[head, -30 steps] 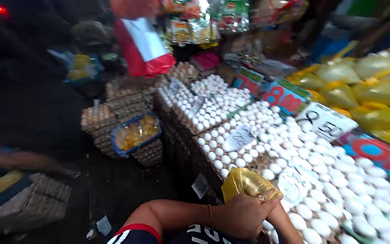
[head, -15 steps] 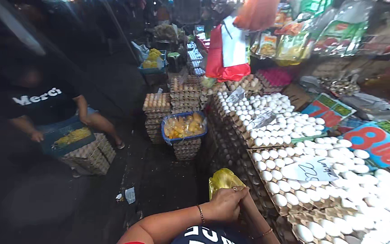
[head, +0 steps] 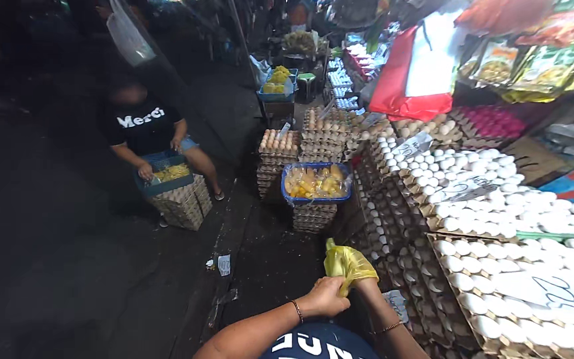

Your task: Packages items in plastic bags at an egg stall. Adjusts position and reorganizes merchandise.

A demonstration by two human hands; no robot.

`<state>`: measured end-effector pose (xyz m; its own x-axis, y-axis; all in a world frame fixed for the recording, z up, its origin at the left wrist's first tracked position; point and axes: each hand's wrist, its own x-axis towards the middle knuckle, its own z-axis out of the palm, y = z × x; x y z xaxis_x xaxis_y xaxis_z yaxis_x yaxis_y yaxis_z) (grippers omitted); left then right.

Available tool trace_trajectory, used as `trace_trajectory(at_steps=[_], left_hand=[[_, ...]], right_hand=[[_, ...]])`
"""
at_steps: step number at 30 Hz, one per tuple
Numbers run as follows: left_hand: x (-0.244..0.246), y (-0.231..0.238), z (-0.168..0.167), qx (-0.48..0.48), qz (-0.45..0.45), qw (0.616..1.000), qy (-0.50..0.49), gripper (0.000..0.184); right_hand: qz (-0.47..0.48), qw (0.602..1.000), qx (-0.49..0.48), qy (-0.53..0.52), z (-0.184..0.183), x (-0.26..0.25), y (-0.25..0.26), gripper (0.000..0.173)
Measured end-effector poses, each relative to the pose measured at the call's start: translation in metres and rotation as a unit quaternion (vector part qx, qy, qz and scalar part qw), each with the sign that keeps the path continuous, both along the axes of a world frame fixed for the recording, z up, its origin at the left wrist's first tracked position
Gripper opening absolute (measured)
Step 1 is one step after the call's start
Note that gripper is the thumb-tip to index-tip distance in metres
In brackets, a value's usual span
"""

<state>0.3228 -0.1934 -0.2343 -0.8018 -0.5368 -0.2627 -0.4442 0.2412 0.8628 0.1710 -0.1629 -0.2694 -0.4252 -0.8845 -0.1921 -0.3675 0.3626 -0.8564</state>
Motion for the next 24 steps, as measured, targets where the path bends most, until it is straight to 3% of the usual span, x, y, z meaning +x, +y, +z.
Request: trace_trajectory(at_steps=[3,6,7,12,17,21,24], left_hand=[[0.003,0.001,-0.002,0.059,0.027,0.994,0.093,0.023],[0.004,0.002,-0.003,0.158,0.081,0.965,0.193,0.017],[0.005,0.003,-0.003,0.173,0.090,0.960,0.199,0.015],[0.008,0.008,-0.008,0.147,0.085,0.970,0.175,0.026],[0.019,-0.001,0.000,0.173,0.090,0.961,0.195,0.026],[0.041,-0.007,-0.008,0.216,0.126,0.944,0.214,0.026],[0.056,-0.015,-0.018,0.232,0.155,0.934,0.221,0.025]], right_hand=[[-0.026,0.996,-0.050,-0.075,-0.013,0.021,0.010,0.040],[0.026,0.998,0.004,0.052,-0.017,0.028,0.010,0.046],[0.048,0.996,0.025,0.074,-0.020,0.029,0.013,0.044],[0.058,0.998,-0.020,-0.023,-0.037,0.034,0.024,0.038],[0.172,0.968,0.168,0.071,-0.014,0.040,0.004,0.041],[0.317,0.927,0.188,0.068,-0.002,0.040,-0.002,0.041],[0.359,0.906,0.218,0.054,0.005,0.047,-0.011,0.044]])
